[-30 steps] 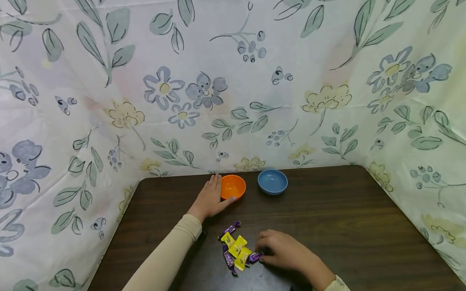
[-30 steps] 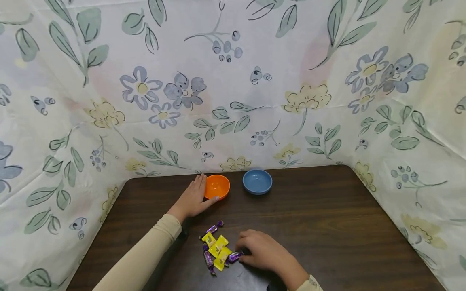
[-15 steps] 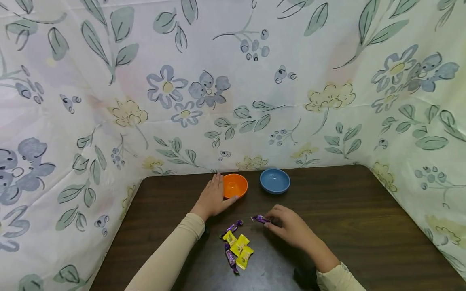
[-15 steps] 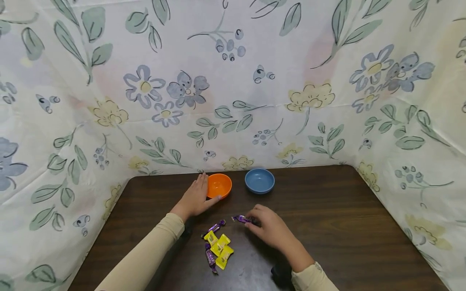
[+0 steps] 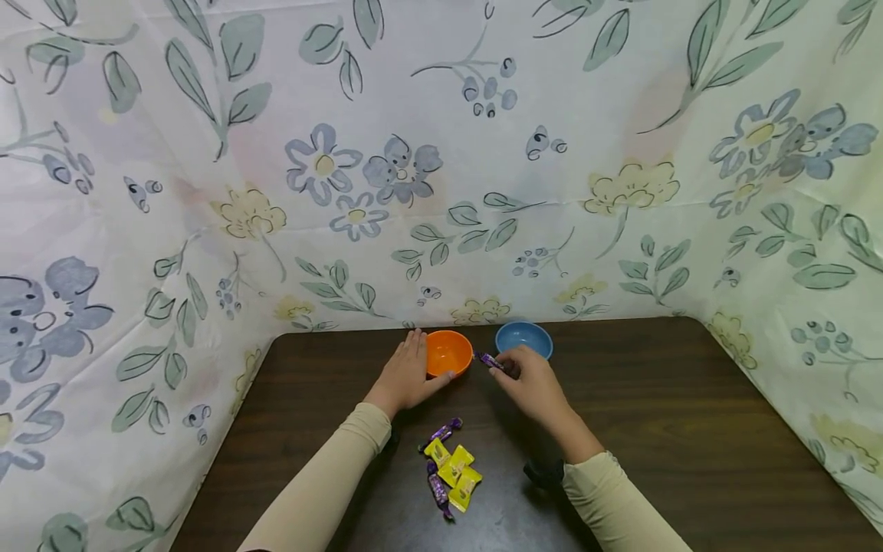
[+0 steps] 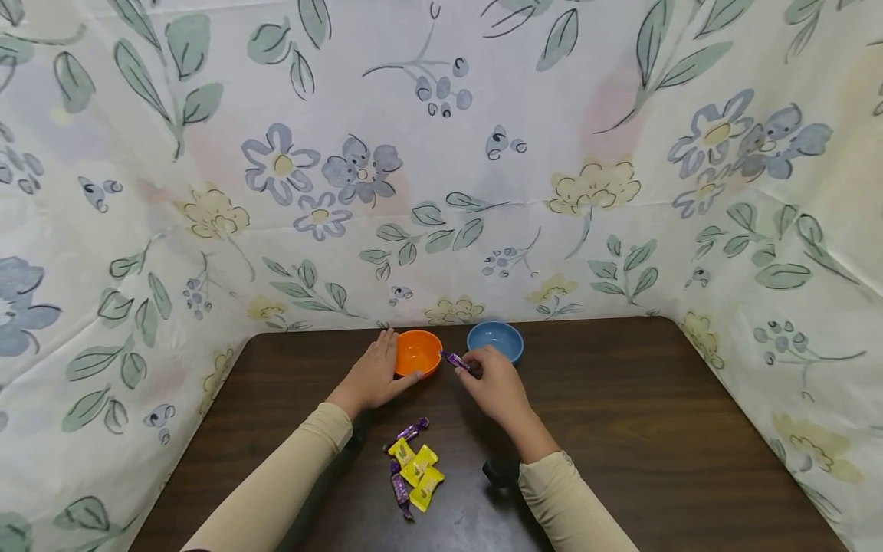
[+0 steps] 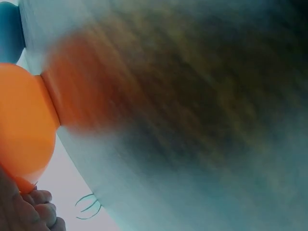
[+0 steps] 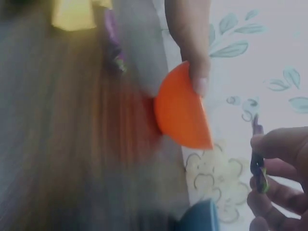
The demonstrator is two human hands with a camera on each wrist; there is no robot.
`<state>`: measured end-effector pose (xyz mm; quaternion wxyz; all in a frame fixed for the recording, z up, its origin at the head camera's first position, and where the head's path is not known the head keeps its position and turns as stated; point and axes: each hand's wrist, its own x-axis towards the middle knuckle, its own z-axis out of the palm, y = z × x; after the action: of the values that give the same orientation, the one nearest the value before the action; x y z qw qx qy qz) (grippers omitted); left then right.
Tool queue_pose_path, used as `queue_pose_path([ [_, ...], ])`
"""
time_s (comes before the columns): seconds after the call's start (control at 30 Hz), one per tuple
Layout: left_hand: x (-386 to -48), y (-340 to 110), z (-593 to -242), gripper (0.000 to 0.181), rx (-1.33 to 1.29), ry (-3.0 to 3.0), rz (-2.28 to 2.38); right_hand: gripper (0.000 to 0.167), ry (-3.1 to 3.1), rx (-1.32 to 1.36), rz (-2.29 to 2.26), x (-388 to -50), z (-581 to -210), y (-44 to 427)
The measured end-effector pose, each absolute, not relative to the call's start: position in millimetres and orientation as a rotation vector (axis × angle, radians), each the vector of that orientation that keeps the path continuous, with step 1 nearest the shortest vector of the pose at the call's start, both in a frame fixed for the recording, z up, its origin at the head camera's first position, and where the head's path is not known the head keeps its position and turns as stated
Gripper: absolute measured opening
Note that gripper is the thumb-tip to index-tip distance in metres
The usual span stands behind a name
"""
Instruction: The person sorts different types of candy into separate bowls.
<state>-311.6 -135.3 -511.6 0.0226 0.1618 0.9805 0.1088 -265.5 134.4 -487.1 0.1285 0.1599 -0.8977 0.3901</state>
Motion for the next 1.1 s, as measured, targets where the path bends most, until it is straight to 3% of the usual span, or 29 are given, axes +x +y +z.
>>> queue_pose_path([
  [0.57,-312,-132,-509,0.107,0.549,3.033,0.327,0.021,-2.746,0.399,1.026,-311,-483,79],
  [0.73,-312,-131,-507,0.108,0.571,3.036,0.333,0.027,-2.761,0.387,1.000,-311,-482,74],
  [1.1,-311,-135,-505,0.109,0.557,3.043,0.308,0.021,-2.744,0.509,1.024,-296,-482,80],
])
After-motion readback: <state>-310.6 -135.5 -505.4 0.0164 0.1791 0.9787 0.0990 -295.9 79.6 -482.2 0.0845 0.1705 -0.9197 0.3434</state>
